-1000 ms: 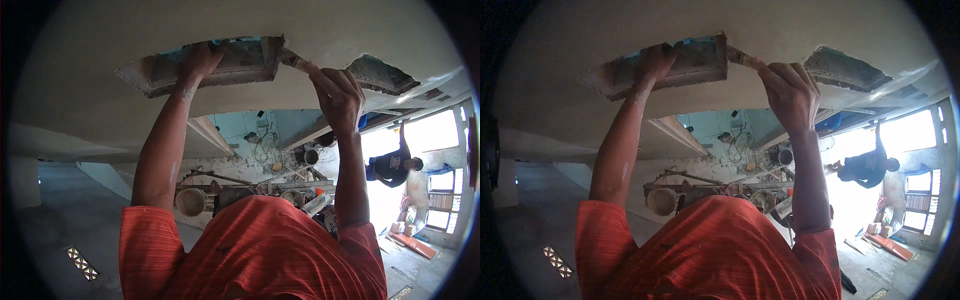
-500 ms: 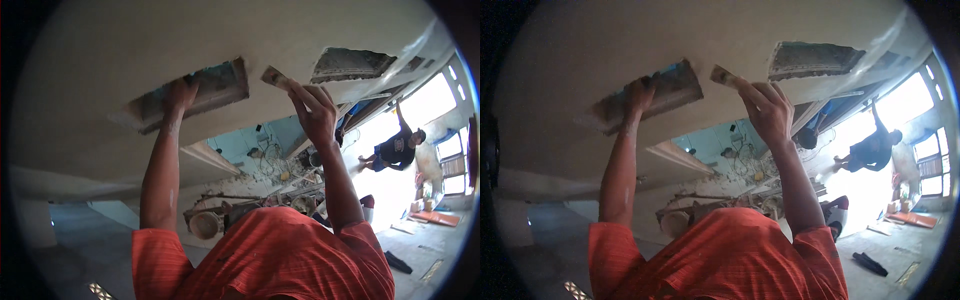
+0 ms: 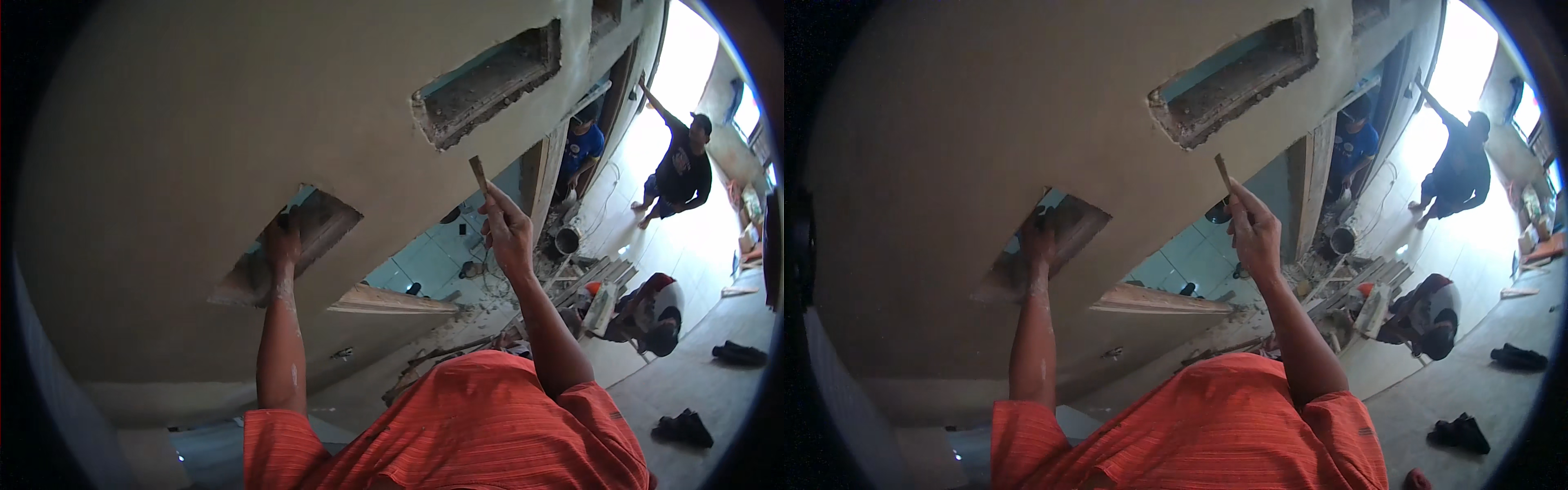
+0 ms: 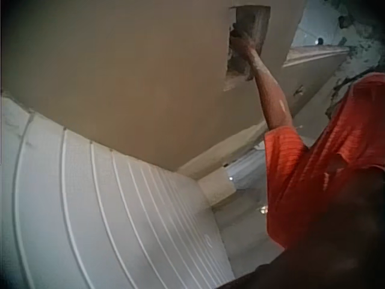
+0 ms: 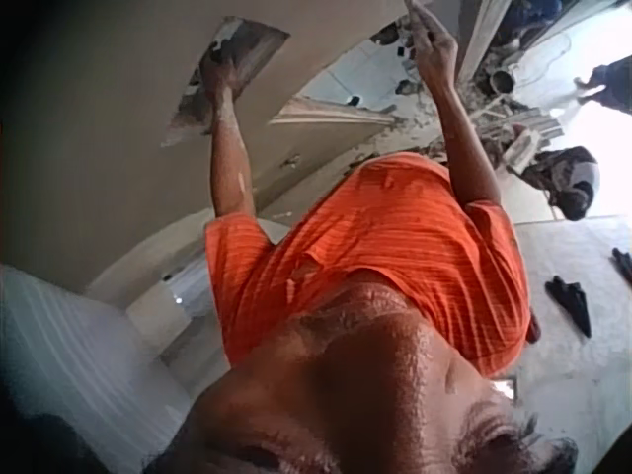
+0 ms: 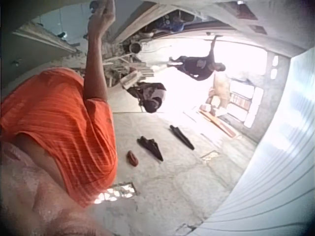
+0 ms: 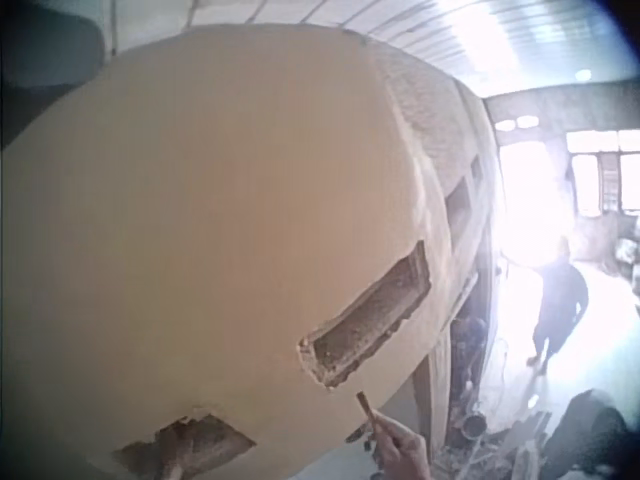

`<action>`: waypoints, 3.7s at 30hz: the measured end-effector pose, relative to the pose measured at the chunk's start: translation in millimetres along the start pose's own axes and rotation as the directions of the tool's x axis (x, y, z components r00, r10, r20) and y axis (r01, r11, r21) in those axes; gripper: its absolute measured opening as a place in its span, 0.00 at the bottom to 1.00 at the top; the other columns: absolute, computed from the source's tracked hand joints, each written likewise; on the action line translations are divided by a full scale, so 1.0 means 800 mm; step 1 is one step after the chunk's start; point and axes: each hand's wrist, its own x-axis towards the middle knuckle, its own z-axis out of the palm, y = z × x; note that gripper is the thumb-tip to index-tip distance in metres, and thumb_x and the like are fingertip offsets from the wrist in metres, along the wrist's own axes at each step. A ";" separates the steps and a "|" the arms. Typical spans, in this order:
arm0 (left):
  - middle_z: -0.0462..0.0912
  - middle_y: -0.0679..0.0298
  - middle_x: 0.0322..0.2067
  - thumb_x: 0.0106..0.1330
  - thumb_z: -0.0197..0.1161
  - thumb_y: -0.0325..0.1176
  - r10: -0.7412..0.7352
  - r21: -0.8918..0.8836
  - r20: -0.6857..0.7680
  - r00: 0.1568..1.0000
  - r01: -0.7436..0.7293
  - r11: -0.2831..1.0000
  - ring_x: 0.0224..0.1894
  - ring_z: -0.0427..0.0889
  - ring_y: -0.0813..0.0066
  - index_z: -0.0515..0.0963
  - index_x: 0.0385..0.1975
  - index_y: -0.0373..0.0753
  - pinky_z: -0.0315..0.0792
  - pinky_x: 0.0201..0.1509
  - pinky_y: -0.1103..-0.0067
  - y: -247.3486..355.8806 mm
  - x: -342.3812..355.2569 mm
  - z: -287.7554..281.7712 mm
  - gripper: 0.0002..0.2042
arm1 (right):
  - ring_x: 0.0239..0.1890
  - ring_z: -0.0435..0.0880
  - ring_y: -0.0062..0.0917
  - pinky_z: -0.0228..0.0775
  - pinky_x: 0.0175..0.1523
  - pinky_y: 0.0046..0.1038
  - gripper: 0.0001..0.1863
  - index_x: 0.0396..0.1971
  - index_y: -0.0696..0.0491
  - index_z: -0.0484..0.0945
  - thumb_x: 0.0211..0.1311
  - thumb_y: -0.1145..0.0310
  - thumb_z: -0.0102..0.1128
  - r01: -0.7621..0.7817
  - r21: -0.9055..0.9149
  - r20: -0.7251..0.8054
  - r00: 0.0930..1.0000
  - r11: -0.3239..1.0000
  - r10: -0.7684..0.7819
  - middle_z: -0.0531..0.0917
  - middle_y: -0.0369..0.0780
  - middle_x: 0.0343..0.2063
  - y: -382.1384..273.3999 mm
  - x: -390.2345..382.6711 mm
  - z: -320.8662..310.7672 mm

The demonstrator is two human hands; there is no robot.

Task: The person prepares a hole in a ceiling by scraping the edges with a putty knife, then hammers a wooden support into place over the opening, and applies plaster to fill the gap using a putty knife.

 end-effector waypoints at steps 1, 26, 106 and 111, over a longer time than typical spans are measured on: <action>0.86 0.45 0.48 0.73 0.60 0.53 -0.018 -0.004 0.022 1.000 0.018 1.000 0.50 0.85 0.47 0.81 0.52 0.31 0.76 0.54 0.59 0.003 0.000 0.005 0.26 | 0.26 0.78 0.14 0.73 0.27 0.20 0.19 0.63 0.50 0.80 0.78 0.65 0.56 -0.028 -0.007 0.007 1.000 1.000 0.028 0.83 0.36 0.33 -0.001 0.000 -0.003; 0.87 0.47 0.47 0.72 0.62 0.51 -0.047 -0.007 -0.004 0.999 0.047 0.999 0.50 0.86 0.48 0.81 0.52 0.33 0.76 0.55 0.61 0.006 0.002 0.008 0.24 | 0.37 0.85 0.45 0.76 0.44 0.41 0.17 0.59 0.51 0.81 0.74 0.68 0.58 0.349 -0.364 0.148 0.937 0.863 -0.316 0.84 0.49 0.36 -0.035 0.054 0.039; 0.89 0.47 0.41 0.73 0.59 0.53 -0.101 0.038 -0.012 0.995 0.102 0.994 0.46 0.86 0.43 0.84 0.41 0.30 0.75 0.54 0.59 0.035 -0.003 0.003 0.26 | 0.22 0.78 0.19 0.64 0.18 0.21 0.18 0.52 0.62 0.82 0.74 0.63 0.55 -0.168 -0.055 -0.171 0.973 0.984 0.157 0.85 0.41 0.33 -0.037 0.241 -0.098; 0.87 0.46 0.47 0.73 0.59 0.53 -0.078 0.039 0.003 0.997 0.078 0.996 0.51 0.84 0.44 0.82 0.48 0.30 0.75 0.56 0.59 0.017 -0.001 0.011 0.26 | 0.23 0.79 0.20 0.67 0.20 0.23 0.18 0.51 0.62 0.82 0.73 0.63 0.57 -0.183 -0.102 -0.167 0.972 0.978 0.165 0.86 0.42 0.33 -0.043 0.235 -0.097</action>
